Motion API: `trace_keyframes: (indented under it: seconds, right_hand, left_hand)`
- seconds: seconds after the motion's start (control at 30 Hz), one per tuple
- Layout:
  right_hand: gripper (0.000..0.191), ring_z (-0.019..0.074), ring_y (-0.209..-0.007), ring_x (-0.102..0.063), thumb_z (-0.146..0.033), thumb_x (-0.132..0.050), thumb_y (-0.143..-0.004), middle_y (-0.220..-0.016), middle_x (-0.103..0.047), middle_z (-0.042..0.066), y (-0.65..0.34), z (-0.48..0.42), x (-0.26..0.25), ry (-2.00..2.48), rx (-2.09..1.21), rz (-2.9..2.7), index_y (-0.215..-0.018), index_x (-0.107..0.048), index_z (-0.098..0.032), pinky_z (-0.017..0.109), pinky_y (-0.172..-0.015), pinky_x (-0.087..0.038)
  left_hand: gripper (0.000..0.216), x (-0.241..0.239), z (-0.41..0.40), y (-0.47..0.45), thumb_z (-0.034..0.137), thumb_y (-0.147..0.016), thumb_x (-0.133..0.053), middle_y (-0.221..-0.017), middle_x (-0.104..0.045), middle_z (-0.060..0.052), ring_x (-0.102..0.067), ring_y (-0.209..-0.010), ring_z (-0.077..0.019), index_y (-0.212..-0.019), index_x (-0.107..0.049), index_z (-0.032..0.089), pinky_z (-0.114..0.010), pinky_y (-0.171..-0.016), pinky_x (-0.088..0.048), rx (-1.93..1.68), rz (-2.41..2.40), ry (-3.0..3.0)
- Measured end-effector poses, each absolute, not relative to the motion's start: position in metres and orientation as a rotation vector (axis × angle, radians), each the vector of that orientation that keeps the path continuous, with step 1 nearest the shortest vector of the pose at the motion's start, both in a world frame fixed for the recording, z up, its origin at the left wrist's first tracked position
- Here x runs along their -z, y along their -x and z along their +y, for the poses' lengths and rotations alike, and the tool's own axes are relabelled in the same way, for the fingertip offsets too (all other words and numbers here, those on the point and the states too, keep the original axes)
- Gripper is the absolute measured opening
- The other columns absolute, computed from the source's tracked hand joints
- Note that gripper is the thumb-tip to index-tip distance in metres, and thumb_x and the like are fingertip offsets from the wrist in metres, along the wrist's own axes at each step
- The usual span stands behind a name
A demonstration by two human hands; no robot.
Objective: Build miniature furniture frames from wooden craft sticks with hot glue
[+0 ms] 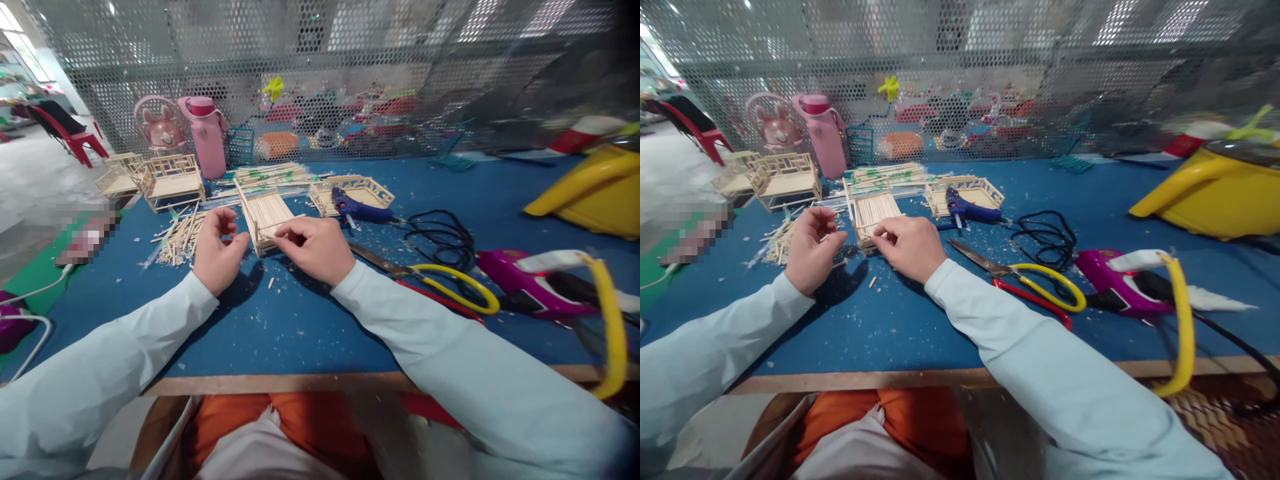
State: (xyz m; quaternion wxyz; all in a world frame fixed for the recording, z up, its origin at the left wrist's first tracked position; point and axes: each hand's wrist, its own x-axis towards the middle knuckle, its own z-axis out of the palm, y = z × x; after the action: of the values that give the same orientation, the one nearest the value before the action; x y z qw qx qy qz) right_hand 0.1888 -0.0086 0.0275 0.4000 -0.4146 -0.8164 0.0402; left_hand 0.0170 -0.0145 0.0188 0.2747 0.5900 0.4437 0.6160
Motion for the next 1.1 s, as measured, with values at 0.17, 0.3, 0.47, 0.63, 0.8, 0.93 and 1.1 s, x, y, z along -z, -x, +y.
trace_keyframes:
  seconds: [0.17, 0.3, 0.47, 0.63, 0.8, 0.93, 1.1]
  right_hand:
    - [0.017, 0.0091, -0.056, -0.053, -0.025, -0.057, -0.083, -0.063, -0.065, 0.001, -0.201, -0.029, -0.037, 0.786, -0.036, -2.27, -0.075, -0.07, -0.016, 0.021, -0.056, -0.038]
    - [0.021, 0.0104, -0.059, -0.055, -0.026, -0.052, -0.087, -0.067, -0.066, 0.002, -0.204, -0.042, -0.04, 0.768, 0.039, -2.36, -0.079, -0.069, -0.018, 0.021, -0.057, -0.039]
    - [0.023, 0.0144, -0.075, -0.064, -0.029, -0.054, -0.086, -0.088, -0.071, 0.006, -0.21, -0.066, -0.034, 0.925, 0.014, -2.452, -0.102, -0.066, -0.018, 0.024, -0.065, -0.045]
    - [0.029, 0.0228, -0.093, -0.065, -0.024, -0.045, -0.087, -0.103, -0.07, 0.011, -0.27, -0.08, -0.031, 1.595, 0.153, -2.255, -0.106, -0.065, -0.016, 0.034, -0.082, -0.05]
    - [0.031, 0.0322, -0.09, -0.065, -0.02, -0.046, -0.079, -0.097, -0.068, 0.019, -0.351, -0.077, -0.044, 2.259, 0.251, -2.17, -0.1, -0.066, -0.009, 0.044, -0.08, -0.049]
    - [0.03, 0.0273, -0.09, -0.064, -0.029, -0.05, -0.08, -0.097, -0.067, 0.014, -0.348, -0.089, -0.051, 1.996, 0.143, -2.266, -0.102, -0.064, -0.015, 0.039, -0.079, -0.05]
    - [0.027, 0.0214, -0.096, -0.061, -0.03, -0.044, -0.089, -0.102, -0.065, 0.011, -0.284, -0.079, -0.043, 1.657, 0.099, -2.393, -0.105, -0.062, -0.018, 0.033, -0.084, -0.047]
  left_hand:
    - [0.008, -0.027, -0.046, -0.012, 0.023, -0.082, -0.052, -0.063, -0.053, 0.002, -0.046, -0.055, -0.0095, -0.078, -0.056, 0.017, -0.022, -0.053, -0.038, -1.341, 1.255, -2.033]
    - [0.023, -0.026, -0.057, -0.013, 0.026, -0.087, -0.045, -0.064, -0.062, -0.001, -0.053, -0.057, -0.011, -0.076, -0.063, 0.016, -0.022, -0.055, -0.04, -0.988, 1.107, -2.364]
    - [0.022, -0.021, -0.054, -0.012, 0.025, -0.087, -0.047, -0.068, -0.066, -0.003, -0.057, -0.059, -0.0118, -0.08, -0.065, 0.017, -0.022, -0.056, -0.042, -0.857, 0.982, -2.487]
    - [0.022, -0.02, -0.055, -0.013, 0.025, -0.088, -0.043, -0.071, -0.066, -0.003, -0.059, -0.064, -0.0133, -0.08, -0.062, 0.017, -0.023, -0.06, -0.044, -0.859, 1.012, -2.467]
    - [0.023, -0.02, -0.057, -0.015, 0.026, -0.089, -0.041, -0.07, -0.065, -0.003, -0.058, -0.064, -0.0134, -0.079, -0.061, 0.017, -0.024, -0.062, -0.044, -0.828, 1.003, -2.428]
    - [0.025, -0.017, -0.056, -0.016, 0.027, -0.089, -0.041, -0.073, -0.066, -0.004, -0.059, -0.067, -0.0142, -0.08, -0.062, 0.018, -0.025, -0.064, -0.044, -0.781, 0.989, -2.414]
    - [0.026, -0.015, -0.053, -0.015, 0.028, -0.089, -0.041, -0.072, -0.067, -0.004, -0.059, -0.066, -0.0146, -0.079, -0.063, 0.018, -0.025, -0.063, -0.044, -0.777, 0.987, -2.421]
